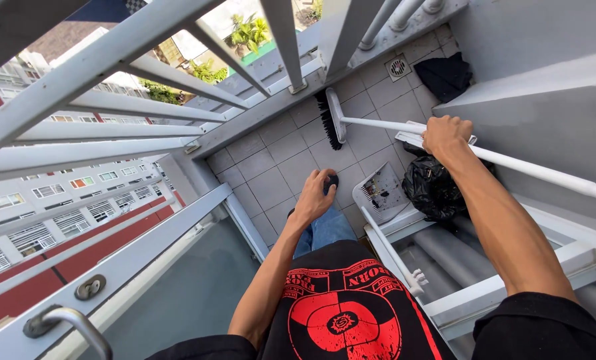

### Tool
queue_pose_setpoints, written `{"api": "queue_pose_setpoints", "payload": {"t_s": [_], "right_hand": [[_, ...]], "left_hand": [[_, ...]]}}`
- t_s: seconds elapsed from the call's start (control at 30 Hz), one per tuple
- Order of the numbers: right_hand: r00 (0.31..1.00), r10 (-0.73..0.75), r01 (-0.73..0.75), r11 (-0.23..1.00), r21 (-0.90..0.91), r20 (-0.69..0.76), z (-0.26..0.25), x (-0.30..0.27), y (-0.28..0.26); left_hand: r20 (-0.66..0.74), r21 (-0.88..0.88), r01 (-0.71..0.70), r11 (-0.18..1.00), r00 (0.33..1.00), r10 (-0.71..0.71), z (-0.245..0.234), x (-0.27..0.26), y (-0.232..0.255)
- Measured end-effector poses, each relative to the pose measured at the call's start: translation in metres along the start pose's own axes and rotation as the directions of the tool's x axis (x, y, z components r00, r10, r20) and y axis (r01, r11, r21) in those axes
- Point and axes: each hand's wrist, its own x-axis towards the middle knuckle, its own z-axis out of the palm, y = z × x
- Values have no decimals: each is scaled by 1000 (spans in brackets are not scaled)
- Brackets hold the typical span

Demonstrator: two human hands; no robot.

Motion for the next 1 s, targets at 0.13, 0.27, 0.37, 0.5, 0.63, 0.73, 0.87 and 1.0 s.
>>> {"api": "queue_pose_setpoints", "payload": {"t_s": [0.13, 0.27, 0.37, 0.5, 0.63, 0.73, 0.87, 1.0], "right_hand": [[999, 30, -31, 999, 18, 40, -22, 6, 17], [997, 67, -66, 998, -9, 36, -17, 13, 32], [998, 57, -57, 998, 1, -28, -23, 13, 37], [994, -28, 25, 999, -31, -105, -19, 4, 32], [980, -157, 155, 987, -31, -119, -35, -25, 28], [965, -197, 202, 979, 11, -175, -57, -34, 31], [955, -268, 270, 963, 0, -124, -78, -47, 19], [950, -305, 310, 947, 80, -74, -73, -36, 4]], "left_hand": [[3, 6, -58, 998, 998, 58, 12, 20, 18], [2, 14, -94, 995, 996, 94, 16, 27, 32], [11, 33, -98, 995, 995, 97, 18, 32, 37], [28, 45, -112, 993, 993, 111, 22, 34, 39], [28, 40, -98, 994, 995, 97, 22, 27, 37], [35, 52, -94, 994, 995, 92, 23, 29, 34], [60, 59, -59, 996, 997, 56, 22, 24, 32], [55, 57, -49, 997, 997, 45, 17, 30, 32]]}}
